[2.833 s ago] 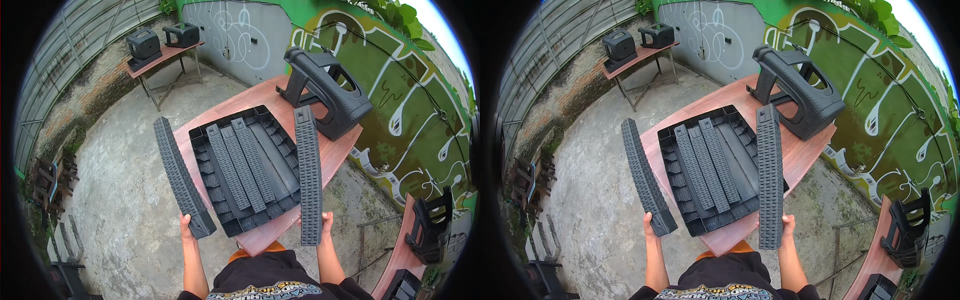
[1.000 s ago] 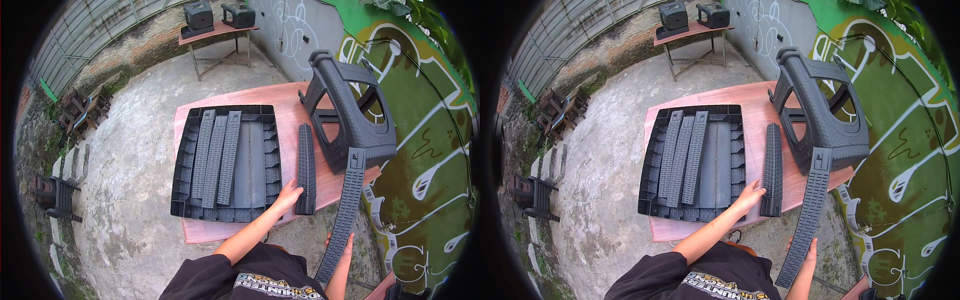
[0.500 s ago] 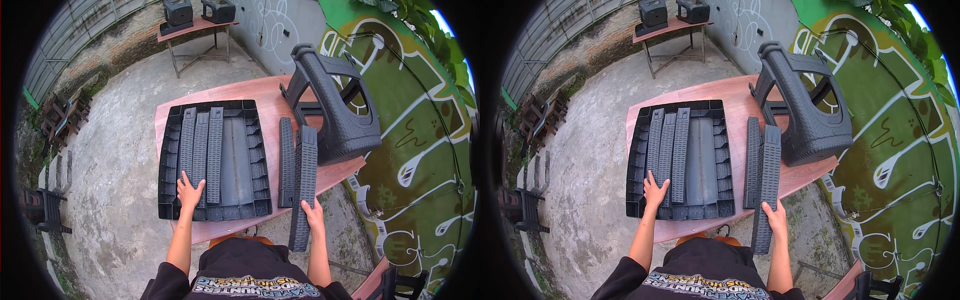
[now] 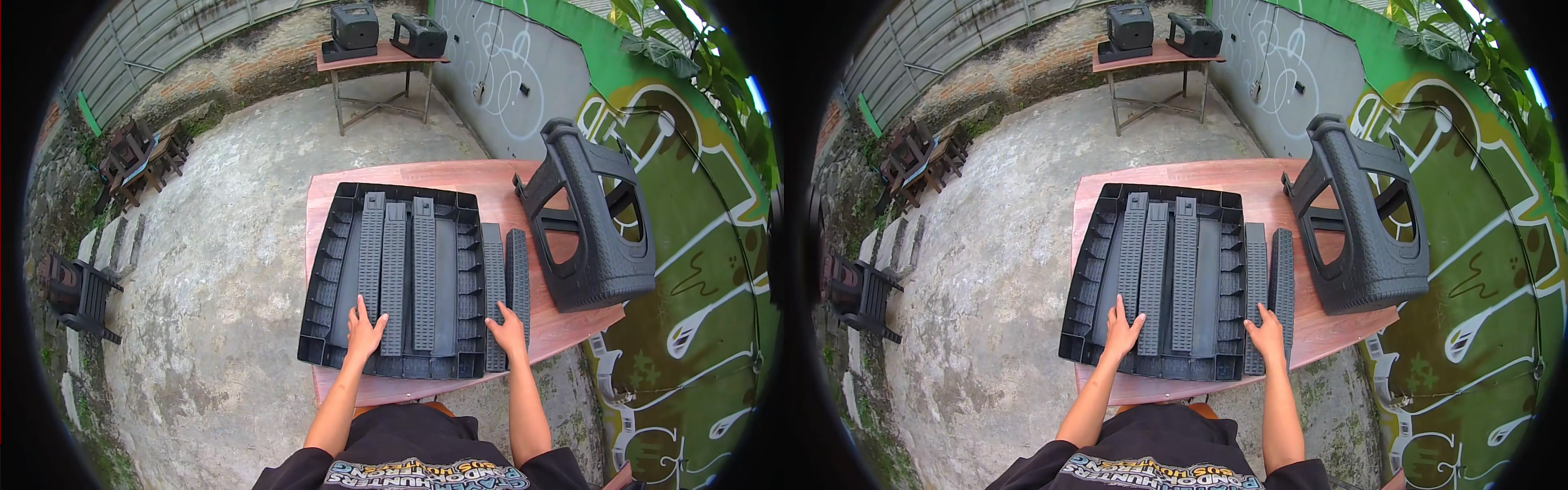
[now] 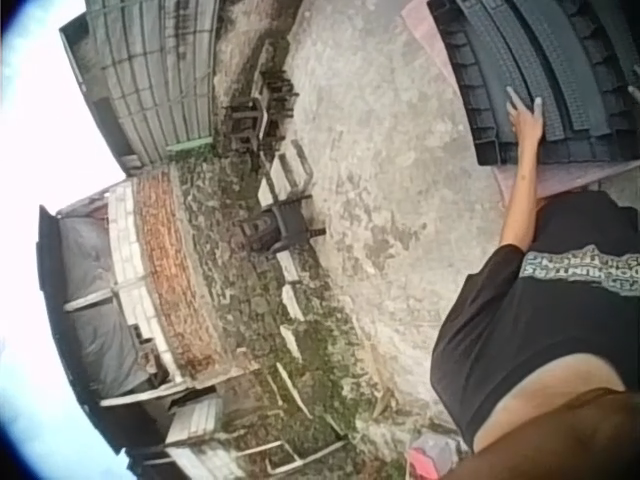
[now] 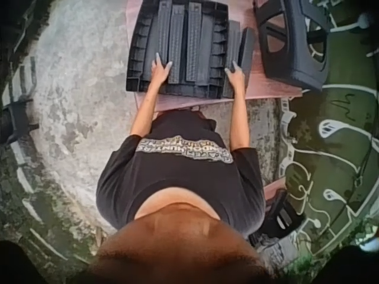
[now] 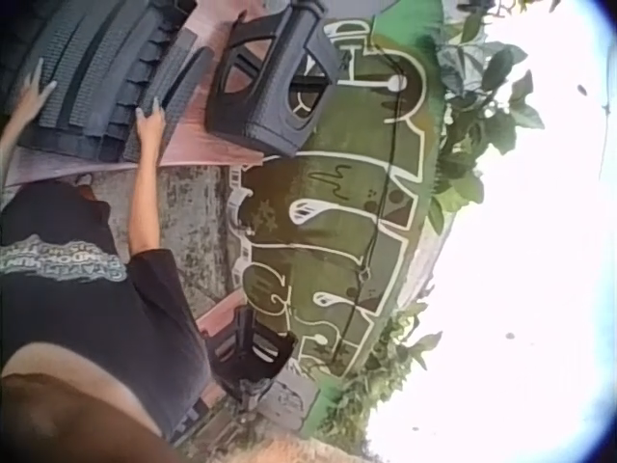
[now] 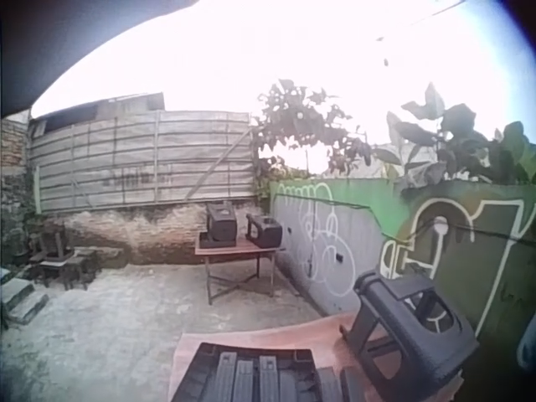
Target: Assembling plastic furniture and sweeping the patio floor.
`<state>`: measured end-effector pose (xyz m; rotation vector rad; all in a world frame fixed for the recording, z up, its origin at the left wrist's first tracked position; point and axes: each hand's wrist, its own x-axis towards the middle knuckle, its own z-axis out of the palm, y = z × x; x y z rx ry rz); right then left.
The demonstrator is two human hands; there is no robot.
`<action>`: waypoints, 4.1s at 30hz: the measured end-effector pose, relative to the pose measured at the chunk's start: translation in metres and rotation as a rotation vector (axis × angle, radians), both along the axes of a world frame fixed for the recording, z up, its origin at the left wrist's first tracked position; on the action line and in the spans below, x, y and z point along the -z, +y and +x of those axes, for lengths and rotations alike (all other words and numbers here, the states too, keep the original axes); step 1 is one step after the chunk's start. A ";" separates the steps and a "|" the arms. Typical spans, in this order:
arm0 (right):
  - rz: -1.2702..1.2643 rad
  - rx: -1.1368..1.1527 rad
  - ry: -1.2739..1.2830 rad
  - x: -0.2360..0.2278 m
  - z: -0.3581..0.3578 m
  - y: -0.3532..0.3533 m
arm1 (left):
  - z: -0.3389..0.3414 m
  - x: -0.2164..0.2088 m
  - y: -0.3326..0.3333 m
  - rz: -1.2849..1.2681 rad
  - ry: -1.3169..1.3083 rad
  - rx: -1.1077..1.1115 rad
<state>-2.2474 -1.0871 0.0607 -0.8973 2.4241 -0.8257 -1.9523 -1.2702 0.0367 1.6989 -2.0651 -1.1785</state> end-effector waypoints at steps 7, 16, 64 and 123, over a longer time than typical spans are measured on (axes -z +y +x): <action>-0.078 0.018 0.189 -0.008 0.017 0.001 | 0.003 0.002 -0.011 0.036 0.126 -0.101; -0.001 -0.129 -0.273 0.015 0.115 -0.107 | -0.010 0.018 -0.038 0.106 0.256 -0.060; -0.380 0.293 0.279 -0.053 -0.014 0.050 | 0.039 -0.050 -0.062 0.443 1.171 0.007; 0.390 -1.347 0.051 -0.248 0.101 -0.140 | 0.171 -0.144 0.021 -0.352 0.486 -0.025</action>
